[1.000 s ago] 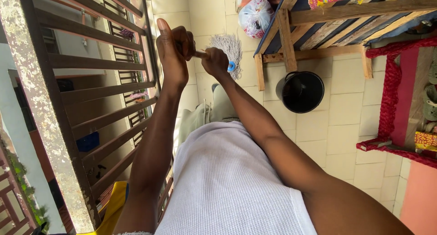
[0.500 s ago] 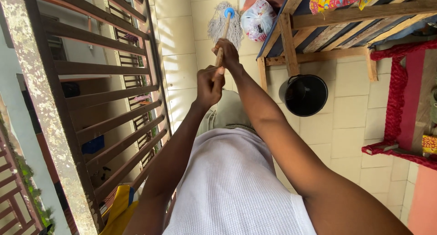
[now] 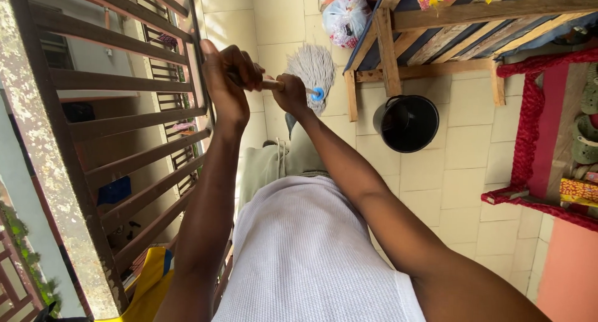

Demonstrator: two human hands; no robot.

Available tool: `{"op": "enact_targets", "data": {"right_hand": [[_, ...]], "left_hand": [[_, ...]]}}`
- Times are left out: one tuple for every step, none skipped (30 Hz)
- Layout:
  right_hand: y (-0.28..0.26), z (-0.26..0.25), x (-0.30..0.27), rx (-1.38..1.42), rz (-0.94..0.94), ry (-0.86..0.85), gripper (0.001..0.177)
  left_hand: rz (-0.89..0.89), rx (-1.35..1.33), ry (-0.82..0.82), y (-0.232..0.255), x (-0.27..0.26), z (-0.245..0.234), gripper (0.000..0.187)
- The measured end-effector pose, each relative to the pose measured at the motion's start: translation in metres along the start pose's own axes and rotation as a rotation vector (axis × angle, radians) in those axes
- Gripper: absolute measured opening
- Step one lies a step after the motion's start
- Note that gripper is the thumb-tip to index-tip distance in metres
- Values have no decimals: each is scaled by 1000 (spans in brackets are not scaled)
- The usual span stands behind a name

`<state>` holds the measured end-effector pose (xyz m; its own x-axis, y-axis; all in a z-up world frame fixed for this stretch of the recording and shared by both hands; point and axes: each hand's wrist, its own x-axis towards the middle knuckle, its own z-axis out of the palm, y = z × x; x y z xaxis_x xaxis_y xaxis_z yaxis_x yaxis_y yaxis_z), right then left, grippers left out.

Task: Mopping the tiled floor using a mop and a bucket.

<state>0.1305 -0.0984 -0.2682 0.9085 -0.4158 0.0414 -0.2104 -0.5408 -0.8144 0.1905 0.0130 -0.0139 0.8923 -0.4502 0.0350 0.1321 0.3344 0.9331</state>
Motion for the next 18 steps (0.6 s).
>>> {"op": "enact_targets", "data": {"right_hand": [[6,6,2,-2,0,-1,50],[13,10,3,-59,-32,30,48],[19,16,3,-116,-63,61,46],[20,15,4,-120,-64,57,46],[21,15,5,-130,-97,72,45],[19,17,7,-136,-133,86,44],[16,10,8,-135,-137,82,44],[13,4,11,-107,-73,45,43],[10,-2,14,-79,-10,7,42],[16,-3,14,-79,-14,5,42],[21,-3,14,-99,-80,-18,43],[27,-3,10,-120,-143,-45,43],[29,-4,3,-120,-145,-51,43],[30,-4,-1,-128,-122,-65,42],[30,-4,-5,-137,-98,-79,41],[33,5,-12,-133,-107,-87,41],[36,15,-19,-111,-116,-74,40],[39,25,-28,-89,-122,-61,40]], "left_hand": [[0,-2,1,-3,-2,-2,74],[-22,10,1,-6,-5,-4,73],[-44,24,2,-9,-8,-6,72],[-45,20,5,-10,-11,-4,72],[-1,46,9,-11,-14,-3,72],[44,78,15,-9,-17,-3,73],[45,79,21,-16,-28,-3,73],[59,32,-10,-22,-37,-5,76],[72,-15,-41,-29,-46,-6,80],[75,-14,-38,-29,-55,-4,80],[61,68,-40,-30,-64,-3,77],[43,148,-39,-31,-76,-2,73],[42,148,-33,-42,-90,-5,73],[31,153,-57,-53,-102,-9,70],[20,159,-81,-65,-114,-13,68],[24,164,-71,-62,-121,-18,68],[41,211,-51,-59,-127,-23,67],[54,258,-34,-55,-133,-28,67]]}}
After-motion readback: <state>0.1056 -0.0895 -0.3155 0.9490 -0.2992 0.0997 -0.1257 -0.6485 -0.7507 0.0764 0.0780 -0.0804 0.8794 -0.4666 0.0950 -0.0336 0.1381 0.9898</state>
